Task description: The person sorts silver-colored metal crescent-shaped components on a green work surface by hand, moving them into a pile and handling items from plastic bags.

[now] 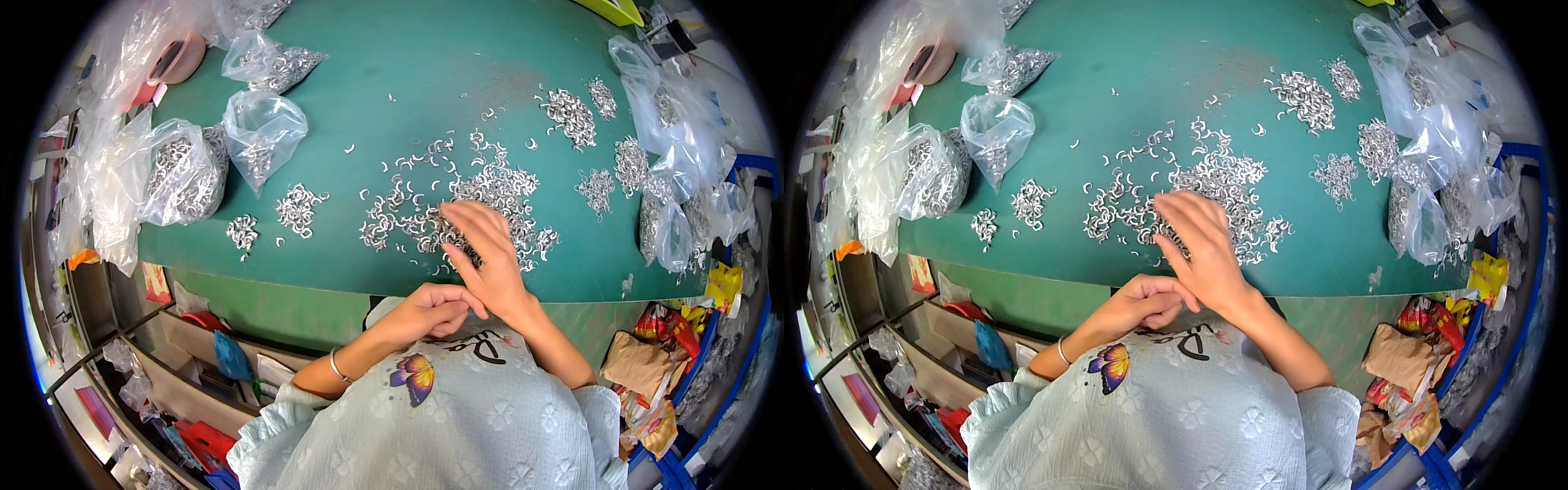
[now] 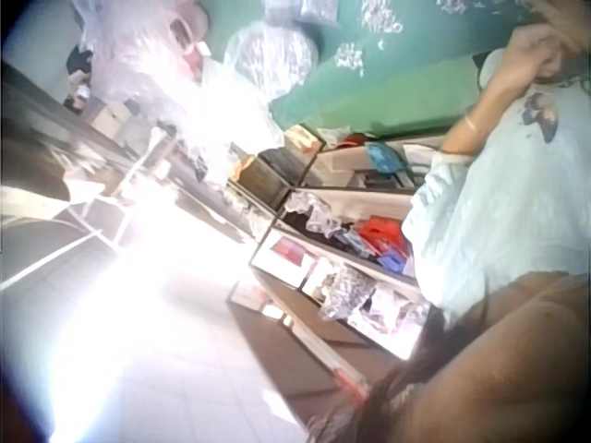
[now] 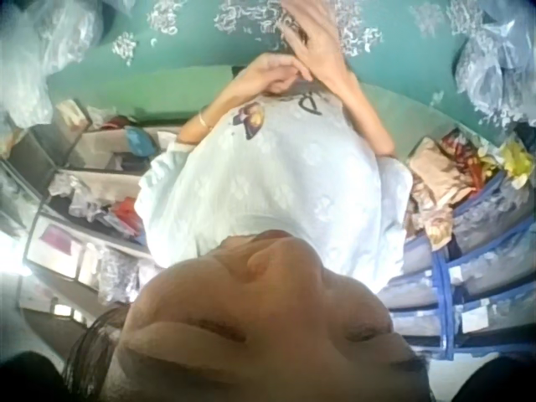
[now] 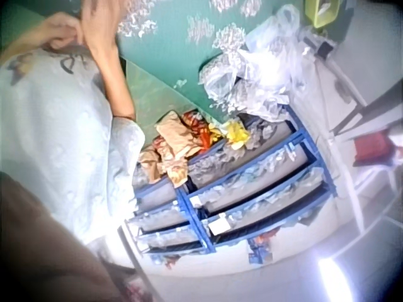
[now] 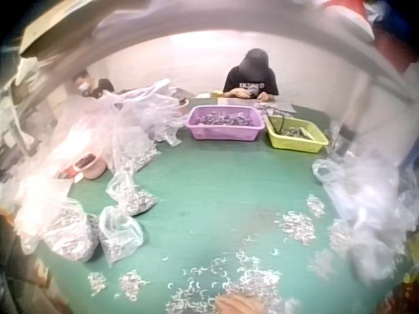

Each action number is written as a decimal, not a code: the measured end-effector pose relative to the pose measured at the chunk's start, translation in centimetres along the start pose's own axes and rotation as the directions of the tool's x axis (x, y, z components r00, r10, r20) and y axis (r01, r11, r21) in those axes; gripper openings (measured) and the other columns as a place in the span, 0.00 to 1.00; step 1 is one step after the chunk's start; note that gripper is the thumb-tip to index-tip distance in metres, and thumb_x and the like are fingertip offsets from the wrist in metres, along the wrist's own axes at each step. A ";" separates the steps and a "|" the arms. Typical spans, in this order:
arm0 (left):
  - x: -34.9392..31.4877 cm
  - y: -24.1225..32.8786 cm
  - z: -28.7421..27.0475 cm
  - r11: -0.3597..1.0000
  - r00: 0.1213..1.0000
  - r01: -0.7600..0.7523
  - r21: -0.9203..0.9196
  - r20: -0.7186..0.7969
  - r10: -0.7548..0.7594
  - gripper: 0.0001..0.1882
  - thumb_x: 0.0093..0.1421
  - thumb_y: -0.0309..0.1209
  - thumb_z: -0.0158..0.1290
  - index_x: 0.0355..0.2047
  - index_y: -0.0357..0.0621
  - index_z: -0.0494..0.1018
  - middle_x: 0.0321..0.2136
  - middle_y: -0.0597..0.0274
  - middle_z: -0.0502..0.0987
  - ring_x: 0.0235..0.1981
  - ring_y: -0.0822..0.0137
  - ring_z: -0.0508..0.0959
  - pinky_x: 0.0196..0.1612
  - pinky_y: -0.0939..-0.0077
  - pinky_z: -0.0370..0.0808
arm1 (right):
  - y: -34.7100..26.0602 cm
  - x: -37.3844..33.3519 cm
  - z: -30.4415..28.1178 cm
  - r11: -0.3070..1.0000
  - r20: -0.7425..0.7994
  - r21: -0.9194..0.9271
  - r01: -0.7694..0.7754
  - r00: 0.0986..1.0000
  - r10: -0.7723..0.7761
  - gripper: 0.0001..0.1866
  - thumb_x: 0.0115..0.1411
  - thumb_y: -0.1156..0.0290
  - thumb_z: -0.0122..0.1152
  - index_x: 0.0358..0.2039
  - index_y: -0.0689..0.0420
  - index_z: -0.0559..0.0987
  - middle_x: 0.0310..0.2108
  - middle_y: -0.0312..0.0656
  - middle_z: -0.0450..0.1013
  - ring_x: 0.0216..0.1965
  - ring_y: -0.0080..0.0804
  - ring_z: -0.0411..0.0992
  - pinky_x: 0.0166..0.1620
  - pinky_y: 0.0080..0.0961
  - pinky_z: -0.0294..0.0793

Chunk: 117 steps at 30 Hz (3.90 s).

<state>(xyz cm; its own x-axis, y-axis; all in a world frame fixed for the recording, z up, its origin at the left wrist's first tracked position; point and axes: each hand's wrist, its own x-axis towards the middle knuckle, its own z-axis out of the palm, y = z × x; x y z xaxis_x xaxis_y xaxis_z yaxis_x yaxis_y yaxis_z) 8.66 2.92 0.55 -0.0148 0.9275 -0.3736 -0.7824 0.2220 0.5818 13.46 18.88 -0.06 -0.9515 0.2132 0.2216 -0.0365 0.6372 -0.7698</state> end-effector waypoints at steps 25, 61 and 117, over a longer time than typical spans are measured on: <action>0.6 0.3 0.7 0.991 0.989 0.066 -0.117 -0.121 -0.080 0.13 0.69 0.29 0.40 0.48 0.37 0.70 0.16 0.74 0.58 0.16 0.83 0.53 0.19 0.85 0.50 | 5.3 -1.6 -6.3 0.834 -0.271 -0.501 -0.230 0.957 0.101 0.05 0.49 0.76 0.66 0.29 0.55 0.80 0.35 0.35 0.73 0.40 0.34 0.67 0.46 0.31 0.60; 1.9 -1.9 -0.5 0.940 0.971 -0.108 -0.323 -0.237 0.030 0.14 0.63 0.21 0.45 0.49 0.32 0.71 0.41 0.55 0.76 0.44 0.66 0.76 0.54 0.70 0.73 | 0.5 -4.6 -1.8 0.933 -0.052 -0.131 -0.336 0.942 0.332 0.34 0.59 0.64 0.58 0.62 0.64 0.60 0.67 0.53 0.49 0.68 0.53 0.44 0.66 0.47 0.40; 1.1 -2.1 0.3 0.996 1.000 0.031 -0.088 -0.001 -0.031 0.13 0.68 0.33 0.46 0.47 0.38 0.72 0.26 0.68 0.70 0.20 0.81 0.60 0.23 0.86 0.55 | 1.6 0.3 -3.3 0.961 0.370 -0.240 0.135 0.928 -0.038 0.40 0.40 0.61 0.73 0.58 0.43 0.70 0.65 0.40 0.54 0.68 0.50 0.46 0.66 0.55 0.43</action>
<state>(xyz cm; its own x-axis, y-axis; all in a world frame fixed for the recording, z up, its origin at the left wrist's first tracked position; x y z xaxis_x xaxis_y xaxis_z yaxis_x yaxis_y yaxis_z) 10.47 3.55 -0.92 0.0091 0.9198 -0.3923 -0.8344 0.2232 0.5040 14.06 22.41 0.72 -0.9949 -0.1004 0.0138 -0.0905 0.8192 -0.5663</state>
